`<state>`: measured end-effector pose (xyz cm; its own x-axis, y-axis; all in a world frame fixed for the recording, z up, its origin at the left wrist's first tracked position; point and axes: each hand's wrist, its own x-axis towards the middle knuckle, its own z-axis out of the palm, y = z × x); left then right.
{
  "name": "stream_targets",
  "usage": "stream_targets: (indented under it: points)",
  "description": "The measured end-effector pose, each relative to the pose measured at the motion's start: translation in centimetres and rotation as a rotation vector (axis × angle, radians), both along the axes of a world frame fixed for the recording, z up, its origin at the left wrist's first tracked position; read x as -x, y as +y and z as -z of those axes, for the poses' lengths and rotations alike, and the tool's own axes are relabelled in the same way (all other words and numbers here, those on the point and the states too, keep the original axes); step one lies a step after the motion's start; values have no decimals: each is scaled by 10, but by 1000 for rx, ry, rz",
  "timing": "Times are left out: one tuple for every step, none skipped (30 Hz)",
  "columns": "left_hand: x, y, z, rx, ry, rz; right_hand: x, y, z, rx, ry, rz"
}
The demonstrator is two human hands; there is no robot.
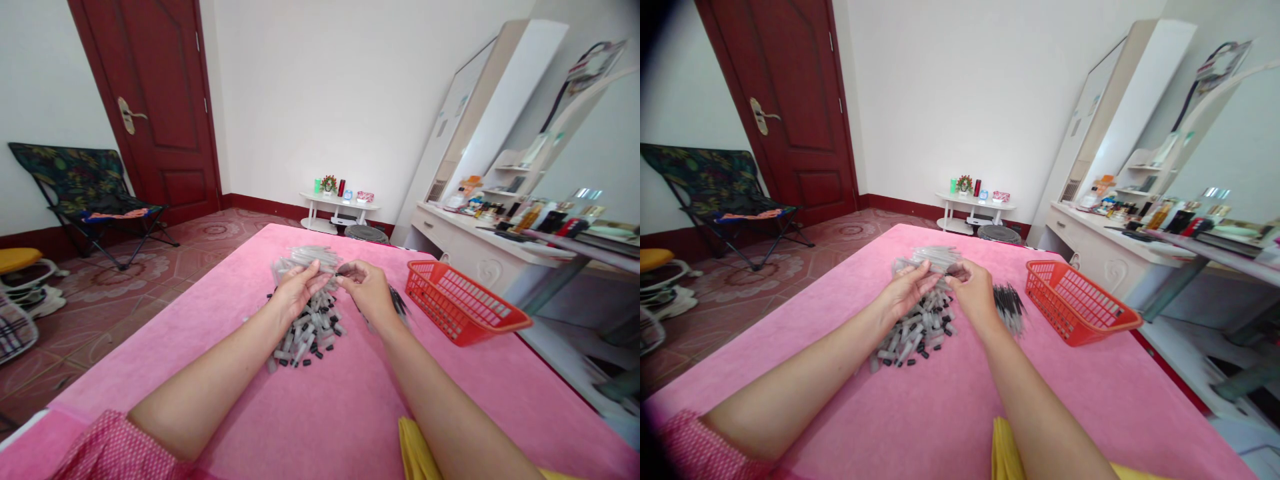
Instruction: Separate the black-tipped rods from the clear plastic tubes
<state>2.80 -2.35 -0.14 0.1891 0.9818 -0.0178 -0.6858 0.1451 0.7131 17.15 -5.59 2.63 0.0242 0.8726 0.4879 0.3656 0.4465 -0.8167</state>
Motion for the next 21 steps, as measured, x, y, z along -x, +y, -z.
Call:
stream_targets:
  points:
    - [0, 0, 0, -4, 1, 0, 0, 0, 0, -3, -5, 6]
    - [0, 0, 0, -7, 4, -1, -1, 1, 1, -6, -9, 12]
    - [0, 0, 0, -10, 7, -3, -1, 1, 2, -10, -13, 19]
    - [0, 0, 0, -15, 12, -4, -2, 1, 2, -14, -16, 24]
    - [0, 0, 0, -22, 16, -4, -2, 2, 3, -17, -20, 29]
    - [0, 0, 1, -31, 20, -4, -3, 3, 4, -20, -25, 35]
    - [0, 0, 1, -39, 24, -1, -3, 3, 4, -22, -32, 41]
    - [0, 0, 1, -46, 27, 1, -4, 4, 5, -25, -42, 48]
    - [0, 0, 1, -51, 28, 3, -4, 4, 6, -28, -51, 55]
    - [0, 0, 1, -54, 28, 2, -4, 4, 6, -31, -61, 62]
    - [0, 0, 2, -56, 27, 0, -4, 4, 6, -35, -70, 67]
    - [0, 1, 2, -57, 25, -2, -4, 4, 6, -37, -75, 70]
    - [0, 1, 3, -59, 23, -5, -4, 4, 7, -38, -78, 72]
    - [-1, 1, 3, -60, 24, -6, -4, 4, 7, -37, -78, 72]
    - [-1, 0, 4, -60, 25, -6, -4, 4, 7, -36, -73, 71]
    - [-1, 0, 4, -61, 28, -5, -4, 4, 8, -34, -64, 70]
    - [-1, -1, 5, -64, 30, 0, -3, 4, 8, -30, -51, 67]
    - [-2, -1, 5, -70, 31, 7, -3, 4, 9, -24, -34, 59]
    - [-2, -2, 5, -77, 30, 16, -3, 4, 9, -18, -14, 48]
    - [-2, -2, 5, -82, 27, 24, -2, 4, 9, -9, 6, 36]
    - [-2, -3, 4, -84, 25, 29, -2, 4, 9, 3, 22, 26]
